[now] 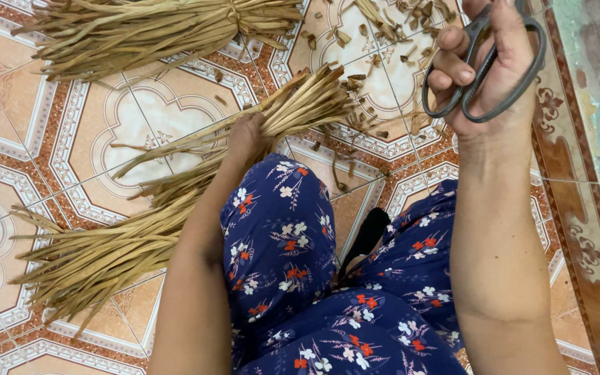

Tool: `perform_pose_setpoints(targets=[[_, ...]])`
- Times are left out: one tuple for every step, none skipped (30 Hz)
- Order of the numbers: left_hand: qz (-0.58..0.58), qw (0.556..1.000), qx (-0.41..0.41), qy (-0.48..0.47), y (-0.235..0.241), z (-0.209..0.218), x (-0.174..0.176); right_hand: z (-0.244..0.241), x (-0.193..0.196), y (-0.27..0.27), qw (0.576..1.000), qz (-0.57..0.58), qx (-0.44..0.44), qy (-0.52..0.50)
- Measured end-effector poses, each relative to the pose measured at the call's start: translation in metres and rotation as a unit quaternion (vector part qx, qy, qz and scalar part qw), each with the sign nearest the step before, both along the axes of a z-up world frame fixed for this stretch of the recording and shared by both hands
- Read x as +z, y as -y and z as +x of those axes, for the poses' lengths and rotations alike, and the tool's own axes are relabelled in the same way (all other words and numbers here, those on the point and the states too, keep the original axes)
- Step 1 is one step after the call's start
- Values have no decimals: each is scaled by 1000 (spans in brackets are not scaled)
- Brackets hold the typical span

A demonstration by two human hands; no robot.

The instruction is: The person sits on a tiled floor and uses a pair of scissors to trim the ends of dried sticks held in a bundle. They repeatedly cut the protruding tips of the sticks and drop the trimmings onto the floor.

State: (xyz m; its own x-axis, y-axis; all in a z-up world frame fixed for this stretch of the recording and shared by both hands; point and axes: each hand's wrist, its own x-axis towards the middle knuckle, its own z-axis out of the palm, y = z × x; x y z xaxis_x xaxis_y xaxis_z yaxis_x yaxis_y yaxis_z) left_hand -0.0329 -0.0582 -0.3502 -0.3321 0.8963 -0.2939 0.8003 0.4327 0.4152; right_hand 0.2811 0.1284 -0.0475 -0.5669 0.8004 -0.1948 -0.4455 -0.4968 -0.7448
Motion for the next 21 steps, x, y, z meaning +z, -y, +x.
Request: perform_pose_setpoints(targets=[[25, 999, 11, 18, 2, -2, 5, 0, -1, 0, 1000, -2, -2, 2], [50, 998, 23, 36, 3, -3, 11, 0, -1, -1, 1000, -4, -4, 3], [50, 995, 37, 81, 6, -4, 17, 1, -1, -1, 1000, -7, -7, 7], [51, 989, 51, 126, 8, -6, 24, 1, -1, -1, 1000, -10, -10, 10], [52, 982, 64, 171, 9, -8, 31, 1, -2, -1, 1000, -13, -13, 12], [59, 981, 61, 174, 11, -10, 40, 2, -2, -2, 1000, -16, -16, 12], [69, 981, 57, 175, 11, -14, 50, 1, -2, -2, 1000, -9, -16, 10], [78, 980, 53, 177, 10, -17, 61, 1, -2, -3, 1000, -2, -16, 9], [38, 972, 70, 220, 10, -19, 72, 1, -3, -3, 1000, 15, -12, 6], [-2, 961, 87, 263, 12, -23, 84, 1, -3, -5, 1000, 22, -12, 1], [-42, 945, 105, 306, 14, -26, 95, 1, -4, -4, 1000, 28, -12, -3], [-44, 944, 100, 312, 15, -29, 106, 1, -4, -4, 1000, 26, -14, -8], [-46, 942, 97, 317, 17, -34, 117, 1, -5, -4, 999, 23, -17, -15], [-47, 941, 93, 323, 19, -40, 128, 2, -5, -4, 999, 30, -25, -12], [-16, 920, 106, 377, 19, -46, 140, 3, -5, -3, 999, 38, -36, -8], [15, 895, 118, 430, 19, -52, 151, 3, -5, -3, 998, 46, -47, -5], [47, 866, 128, 480, 18, -58, 164, 4, -5, -3, 998, 41, -48, -8], [58, 877, 127, 461, 17, -65, 179, 4, -5, -4, 998, 37, -49, -11], [70, 886, 125, 440, 16, -73, 195, 4, -4, -5, 998, 33, -50, -14], [81, 895, 124, 420, 14, -78, 211, 3, -4, -6, 998, 34, -52, -11], [109, 898, 121, 409, 11, -80, 227, 3, -3, -5, 998, 35, -53, -9]])
